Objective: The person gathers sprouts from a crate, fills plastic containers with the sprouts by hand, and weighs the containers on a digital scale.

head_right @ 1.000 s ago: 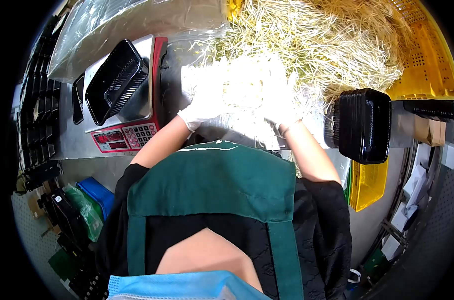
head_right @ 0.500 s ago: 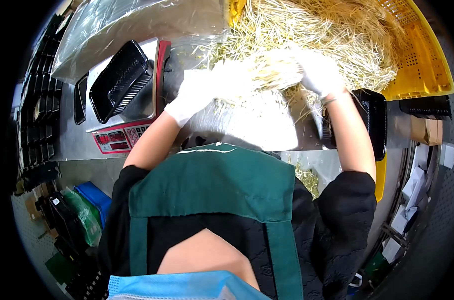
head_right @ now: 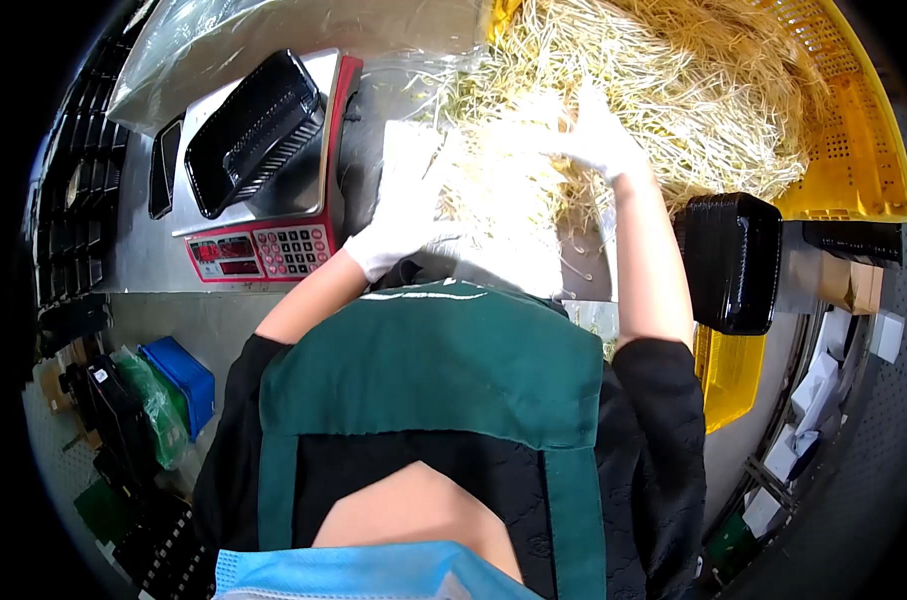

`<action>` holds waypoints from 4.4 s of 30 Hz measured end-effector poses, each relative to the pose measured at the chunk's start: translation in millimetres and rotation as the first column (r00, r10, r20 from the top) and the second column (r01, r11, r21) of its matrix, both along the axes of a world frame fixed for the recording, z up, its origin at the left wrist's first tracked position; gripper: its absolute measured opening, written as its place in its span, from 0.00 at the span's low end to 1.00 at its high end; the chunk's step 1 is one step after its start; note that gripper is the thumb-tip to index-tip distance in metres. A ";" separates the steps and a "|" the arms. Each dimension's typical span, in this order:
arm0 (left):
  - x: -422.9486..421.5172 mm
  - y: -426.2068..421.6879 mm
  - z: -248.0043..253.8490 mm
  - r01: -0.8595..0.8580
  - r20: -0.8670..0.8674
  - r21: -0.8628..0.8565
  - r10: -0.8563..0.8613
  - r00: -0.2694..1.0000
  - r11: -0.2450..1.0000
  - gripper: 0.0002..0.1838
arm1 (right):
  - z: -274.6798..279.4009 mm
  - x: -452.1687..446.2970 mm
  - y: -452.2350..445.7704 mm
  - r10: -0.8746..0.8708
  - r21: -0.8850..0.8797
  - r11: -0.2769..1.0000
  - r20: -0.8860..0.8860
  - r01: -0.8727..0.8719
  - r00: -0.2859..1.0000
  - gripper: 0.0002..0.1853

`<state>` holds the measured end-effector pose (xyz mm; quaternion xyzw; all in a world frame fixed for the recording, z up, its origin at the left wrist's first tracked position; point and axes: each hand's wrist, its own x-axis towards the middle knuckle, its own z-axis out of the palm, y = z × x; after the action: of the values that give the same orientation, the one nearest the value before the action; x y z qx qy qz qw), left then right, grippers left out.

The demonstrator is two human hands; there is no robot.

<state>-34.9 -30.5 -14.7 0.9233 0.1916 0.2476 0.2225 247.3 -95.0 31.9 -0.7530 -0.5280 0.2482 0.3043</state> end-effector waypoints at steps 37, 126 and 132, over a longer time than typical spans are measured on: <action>-71.1 90.5 108.7 -0.329 0.447 -0.442 0.523 0.726 0.834 0.38 | 59.1 -63.3 -17.6 0.210 0.107 0.944 0.534 -0.312 0.819 0.46; -165.9 139.2 109.0 -0.019 0.016 0.081 0.018 1.000 0.997 0.37 | 97.1 -302.3 113.3 0.145 0.134 0.927 0.733 -0.351 0.664 0.19; -170.4 134.5 121.9 0.007 0.005 -0.145 -0.007 1.000 0.989 0.34 | 112.4 -242.3 113.3 0.219 0.273 0.663 0.820 -0.698 0.529 0.18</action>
<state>-205.3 104.0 107.2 0.9046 0.2053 0.2345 0.2906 5.1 18.3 144.3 -0.4775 -0.8391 -0.1696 0.1976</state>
